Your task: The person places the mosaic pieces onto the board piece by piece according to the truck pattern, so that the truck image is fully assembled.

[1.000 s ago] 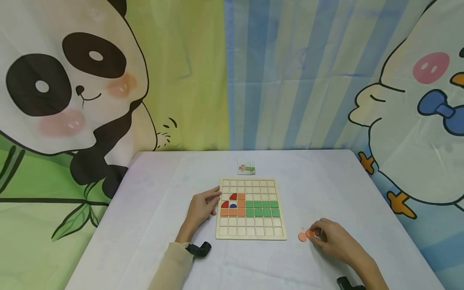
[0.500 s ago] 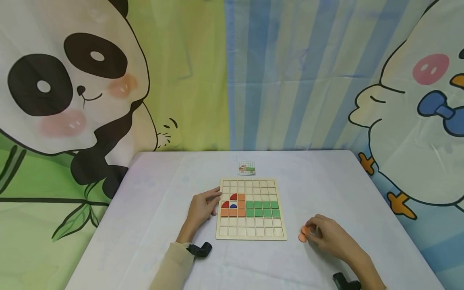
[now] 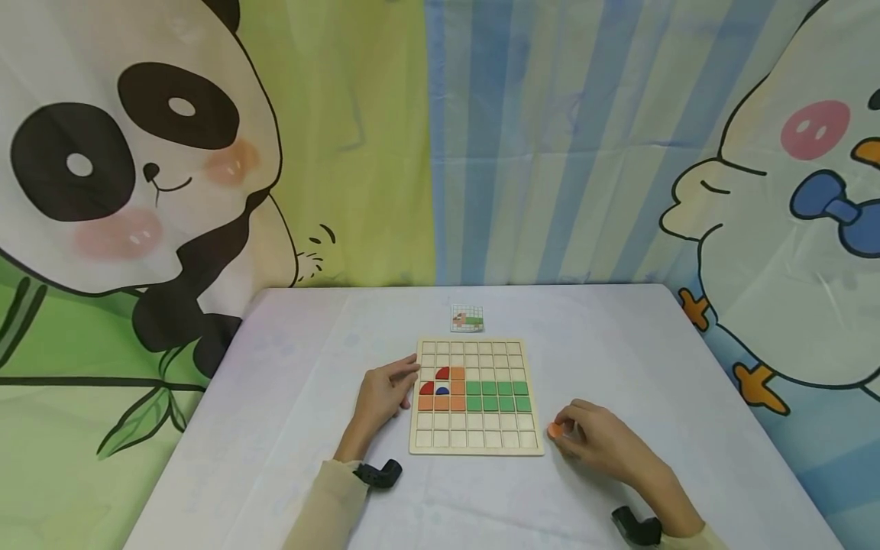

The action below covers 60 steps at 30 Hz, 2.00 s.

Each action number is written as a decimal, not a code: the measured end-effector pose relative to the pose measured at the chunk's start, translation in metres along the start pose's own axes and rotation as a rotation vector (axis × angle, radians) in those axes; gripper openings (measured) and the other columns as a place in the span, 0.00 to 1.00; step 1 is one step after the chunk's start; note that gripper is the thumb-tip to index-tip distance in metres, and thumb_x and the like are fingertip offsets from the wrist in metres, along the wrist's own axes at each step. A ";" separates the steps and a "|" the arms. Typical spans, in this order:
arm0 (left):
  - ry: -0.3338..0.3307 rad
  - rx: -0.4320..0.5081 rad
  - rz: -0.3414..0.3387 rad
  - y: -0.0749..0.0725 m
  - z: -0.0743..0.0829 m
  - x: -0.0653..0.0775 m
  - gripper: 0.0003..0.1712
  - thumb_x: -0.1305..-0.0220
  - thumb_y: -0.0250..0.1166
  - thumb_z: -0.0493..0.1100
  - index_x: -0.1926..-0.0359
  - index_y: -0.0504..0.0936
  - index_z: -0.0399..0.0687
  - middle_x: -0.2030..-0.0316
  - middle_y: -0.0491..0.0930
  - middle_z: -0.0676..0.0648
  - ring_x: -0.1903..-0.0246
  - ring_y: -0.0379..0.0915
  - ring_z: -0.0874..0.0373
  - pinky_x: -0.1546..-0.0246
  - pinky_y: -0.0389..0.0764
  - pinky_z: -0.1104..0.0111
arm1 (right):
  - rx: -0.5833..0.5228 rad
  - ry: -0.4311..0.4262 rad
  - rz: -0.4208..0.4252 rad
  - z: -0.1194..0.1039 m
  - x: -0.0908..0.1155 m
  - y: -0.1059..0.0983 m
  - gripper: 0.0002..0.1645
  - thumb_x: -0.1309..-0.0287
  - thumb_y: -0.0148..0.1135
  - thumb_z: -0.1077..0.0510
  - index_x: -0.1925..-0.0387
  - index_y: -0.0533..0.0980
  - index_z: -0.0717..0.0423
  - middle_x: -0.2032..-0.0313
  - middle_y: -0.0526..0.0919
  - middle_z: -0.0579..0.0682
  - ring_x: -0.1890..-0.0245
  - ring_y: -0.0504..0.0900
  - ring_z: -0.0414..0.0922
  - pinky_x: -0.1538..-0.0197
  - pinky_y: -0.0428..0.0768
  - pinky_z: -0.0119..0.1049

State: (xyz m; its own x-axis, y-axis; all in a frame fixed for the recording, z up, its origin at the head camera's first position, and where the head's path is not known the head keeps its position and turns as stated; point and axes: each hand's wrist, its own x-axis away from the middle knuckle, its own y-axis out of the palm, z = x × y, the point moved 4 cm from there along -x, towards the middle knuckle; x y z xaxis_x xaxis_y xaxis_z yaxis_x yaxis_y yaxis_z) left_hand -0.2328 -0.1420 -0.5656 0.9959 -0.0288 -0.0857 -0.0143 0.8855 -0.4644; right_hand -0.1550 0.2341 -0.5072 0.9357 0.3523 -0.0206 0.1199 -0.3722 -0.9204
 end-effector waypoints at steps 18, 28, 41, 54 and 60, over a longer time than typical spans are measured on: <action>0.029 -0.026 -0.047 -0.004 -0.001 -0.001 0.21 0.31 0.71 0.42 0.38 0.87 0.51 0.33 0.83 0.56 0.93 0.68 0.62 0.91 0.70 0.69 | -0.029 -0.172 0.001 -0.033 -0.026 0.011 0.09 0.35 0.75 0.50 0.58 0.86 0.48 0.66 0.80 0.37 0.70 0.73 0.32 0.66 0.74 0.26; 0.028 -0.022 -0.069 -0.005 0.000 0.000 0.23 0.33 0.73 0.41 0.37 0.87 0.49 0.32 0.82 0.56 0.92 0.70 0.61 0.90 0.69 0.69 | -0.027 -0.203 0.006 -0.043 -0.038 0.017 0.08 0.33 0.73 0.49 0.59 0.86 0.48 0.67 0.80 0.37 0.69 0.74 0.33 0.65 0.75 0.27; 0.017 -0.021 -0.067 -0.003 -0.001 -0.001 0.23 0.33 0.73 0.41 0.38 0.87 0.49 0.32 0.82 0.57 0.91 0.70 0.61 0.90 0.69 0.70 | 0.032 -0.233 -0.007 -0.046 -0.044 0.024 0.08 0.33 0.73 0.51 0.58 0.86 0.49 0.65 0.81 0.38 0.68 0.71 0.31 0.64 0.77 0.28; 0.017 -0.030 -0.064 -0.004 -0.001 0.000 0.22 0.33 0.73 0.41 0.39 0.88 0.48 0.32 0.82 0.57 0.91 0.70 0.61 0.90 0.69 0.70 | 0.045 -0.243 0.012 -0.047 -0.043 0.025 0.08 0.34 0.74 0.51 0.59 0.87 0.49 0.65 0.82 0.38 0.68 0.72 0.31 0.64 0.78 0.28; 0.019 -0.026 -0.063 -0.004 -0.001 0.000 0.22 0.33 0.73 0.41 0.39 0.88 0.48 0.32 0.81 0.56 0.91 0.70 0.61 0.90 0.70 0.70 | 0.041 -0.207 0.004 -0.043 -0.038 0.019 0.08 0.35 0.74 0.54 0.56 0.87 0.50 0.61 0.85 0.40 0.66 0.77 0.33 0.62 0.82 0.30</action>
State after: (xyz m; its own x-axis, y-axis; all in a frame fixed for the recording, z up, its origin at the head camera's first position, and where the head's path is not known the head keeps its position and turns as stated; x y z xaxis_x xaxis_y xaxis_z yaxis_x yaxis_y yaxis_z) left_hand -0.2331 -0.1457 -0.5642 0.9930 -0.0933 -0.0722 0.0460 0.8695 -0.4917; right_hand -0.1744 0.1765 -0.5074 0.8472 0.5217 -0.1001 0.0990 -0.3402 -0.9351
